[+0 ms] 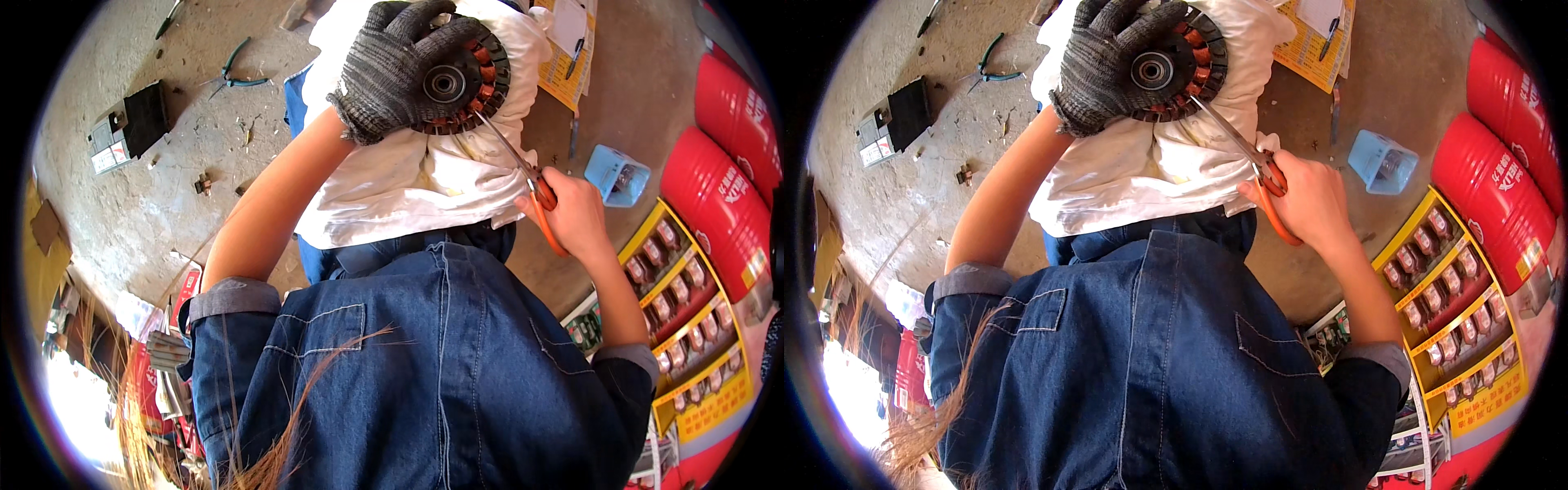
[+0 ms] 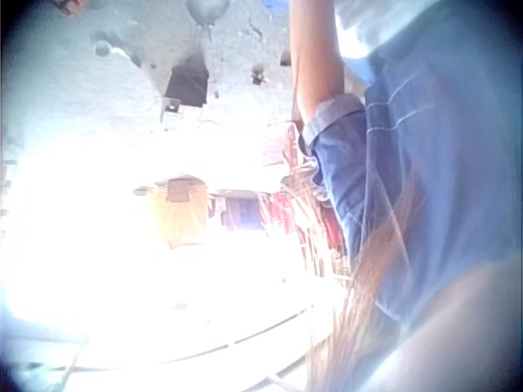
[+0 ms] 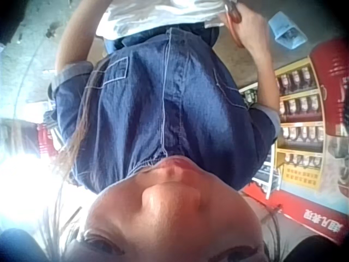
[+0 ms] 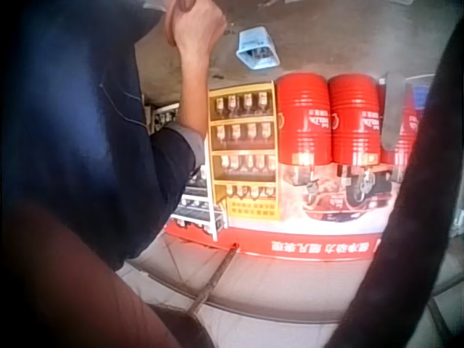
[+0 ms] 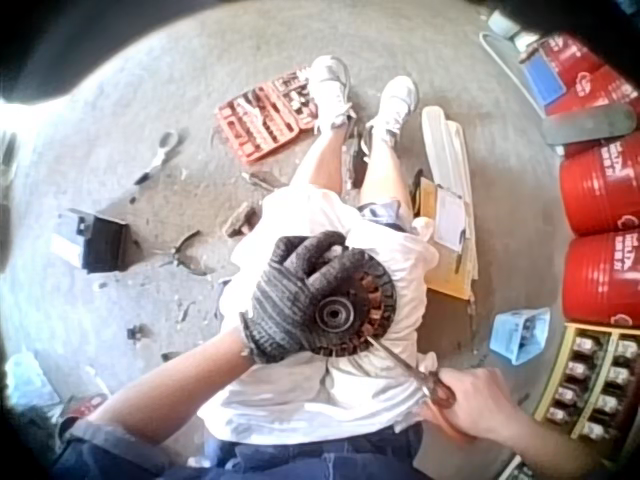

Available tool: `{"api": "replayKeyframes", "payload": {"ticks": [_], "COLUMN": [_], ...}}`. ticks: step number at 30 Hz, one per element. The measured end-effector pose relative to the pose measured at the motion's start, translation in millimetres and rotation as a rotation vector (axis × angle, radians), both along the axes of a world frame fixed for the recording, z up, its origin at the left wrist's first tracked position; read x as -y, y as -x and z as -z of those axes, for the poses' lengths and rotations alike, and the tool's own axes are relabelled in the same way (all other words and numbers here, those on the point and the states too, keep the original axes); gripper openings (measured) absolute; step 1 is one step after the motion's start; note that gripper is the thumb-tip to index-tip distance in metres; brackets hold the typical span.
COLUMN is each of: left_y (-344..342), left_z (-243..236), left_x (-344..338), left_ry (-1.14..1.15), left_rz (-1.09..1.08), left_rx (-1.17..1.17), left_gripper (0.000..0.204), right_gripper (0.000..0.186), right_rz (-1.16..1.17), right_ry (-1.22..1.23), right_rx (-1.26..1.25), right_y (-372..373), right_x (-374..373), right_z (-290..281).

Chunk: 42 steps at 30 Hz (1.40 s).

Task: The person sits on the floor and uses orange-handled scissors to trim copper wires on a motor stator. They hold the stator with a gloved left hand and repeatedly snip the protruding wire ends around the circumference of the component.

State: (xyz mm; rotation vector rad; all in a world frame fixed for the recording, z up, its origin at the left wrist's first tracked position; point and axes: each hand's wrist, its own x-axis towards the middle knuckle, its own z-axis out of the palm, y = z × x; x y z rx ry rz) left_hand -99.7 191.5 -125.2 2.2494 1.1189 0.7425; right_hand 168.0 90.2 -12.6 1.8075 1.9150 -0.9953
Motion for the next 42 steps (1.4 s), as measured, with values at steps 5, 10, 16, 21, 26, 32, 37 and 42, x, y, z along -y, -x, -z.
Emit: {"api": "replayKeyframes", "payload": {"ticks": [5,10,16,21,26,32,37,42], "left_y": [-1,-1,0,-2,-4,-8,-13,-6], "left_z": [4,1,-1,-9,-7,-14,-2,7], "left_x": [1,-1,-5,-8,-11,-9,-6,-15], "left_ry": [0.014,0.022,0.018,0.020,-0.004,-0.004,-0.138,-0.062], "left_rz": [0.000,0.001,0.001,-0.006,0.033,0.026,-0.021,0.006], "left_rx": [0.100,0.075,0.097,0.014,0.010,-0.065,-0.103,-0.009], "left_gripper": [0.095,0.094,0.090,0.082,0.081,0.076,0.074,0.073], "right_gripper": [0.054,0.052,0.048,0.045,0.042,0.042,0.039,0.034], "right_rz": [-0.018,-0.061,-0.128,-0.164,-0.184,-0.206,-0.206,-0.411], "right_ry": [-0.007,-0.071,-0.203,-0.286,-0.326,-0.399,-0.508,-0.638], "right_rx": [0.012,-0.001,-0.082,-0.184,-0.280,-0.332,-0.352,-0.427], "right_y": [1,-1,-11,-29,-36,-44,-47,-65], "right_x": [-4,-7,-9,-6,-5,-1,2,-22], "right_z": [2,3,22,55,73,98,121,158]}}
